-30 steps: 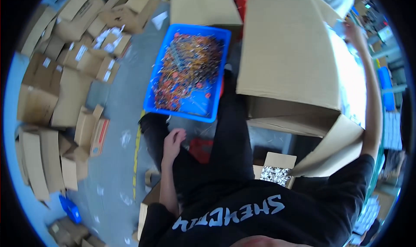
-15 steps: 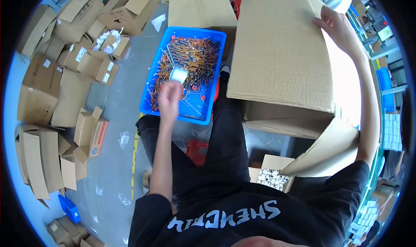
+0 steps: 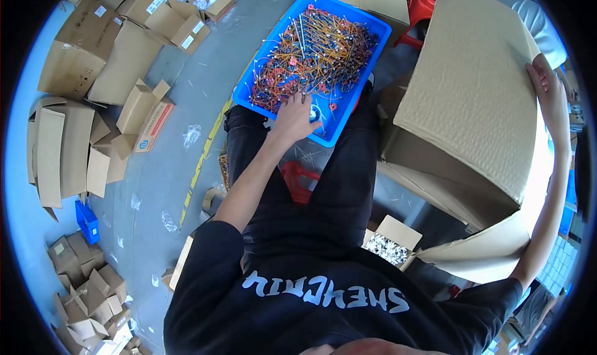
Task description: The person installs wired components from a tray into plastic cups by hand and places the assembled cups into a cardboard box.
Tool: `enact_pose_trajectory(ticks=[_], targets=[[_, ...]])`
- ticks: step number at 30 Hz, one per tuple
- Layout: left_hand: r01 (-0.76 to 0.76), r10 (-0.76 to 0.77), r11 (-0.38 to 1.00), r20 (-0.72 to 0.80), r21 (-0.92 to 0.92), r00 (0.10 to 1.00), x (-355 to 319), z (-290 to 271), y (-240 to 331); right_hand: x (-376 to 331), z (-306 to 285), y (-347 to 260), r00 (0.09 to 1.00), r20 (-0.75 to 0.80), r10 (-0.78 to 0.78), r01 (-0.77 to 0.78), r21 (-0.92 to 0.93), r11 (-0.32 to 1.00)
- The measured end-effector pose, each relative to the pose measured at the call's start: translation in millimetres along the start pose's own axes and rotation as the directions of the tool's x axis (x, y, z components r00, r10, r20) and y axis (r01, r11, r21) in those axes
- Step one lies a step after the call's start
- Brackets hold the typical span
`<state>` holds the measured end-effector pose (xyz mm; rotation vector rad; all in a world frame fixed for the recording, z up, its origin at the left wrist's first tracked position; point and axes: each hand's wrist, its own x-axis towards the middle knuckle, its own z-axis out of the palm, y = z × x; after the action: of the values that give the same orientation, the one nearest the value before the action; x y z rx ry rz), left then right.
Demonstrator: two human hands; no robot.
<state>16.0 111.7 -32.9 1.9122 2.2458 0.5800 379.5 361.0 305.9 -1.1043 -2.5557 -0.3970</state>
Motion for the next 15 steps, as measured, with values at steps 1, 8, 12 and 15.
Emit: enact_pose_trajectory(ticks=[1, 8, 12, 15], targets=[[0.025, -0.023, 0.991, -0.020, 0.133, 1.000, -8, 9, 0, -2, -1, 2, 1.000, -0.023, -0.009, 0.009, -0.011, 1.000], [0.225, -0.205, 0.967, 0.159, -0.120, 0.966, -11, -30, 3, 9, -24, -41, 0.972, 0.227, 0.059, -0.037, -0.097, 0.995], [0.341, -0.229, 0.279, 0.283, -0.898, 0.931, -21, -109, 43, -14, -73, -88, 0.966, 0.225, -0.128, 0.082, 0.205, 0.975], [0.210, 0.026, -0.527, 0.231, -0.824, 0.973, -48, -141, 77, -19, -62, -188, 0.903, 0.241, -0.354, 0.181, 0.534, 0.826]])
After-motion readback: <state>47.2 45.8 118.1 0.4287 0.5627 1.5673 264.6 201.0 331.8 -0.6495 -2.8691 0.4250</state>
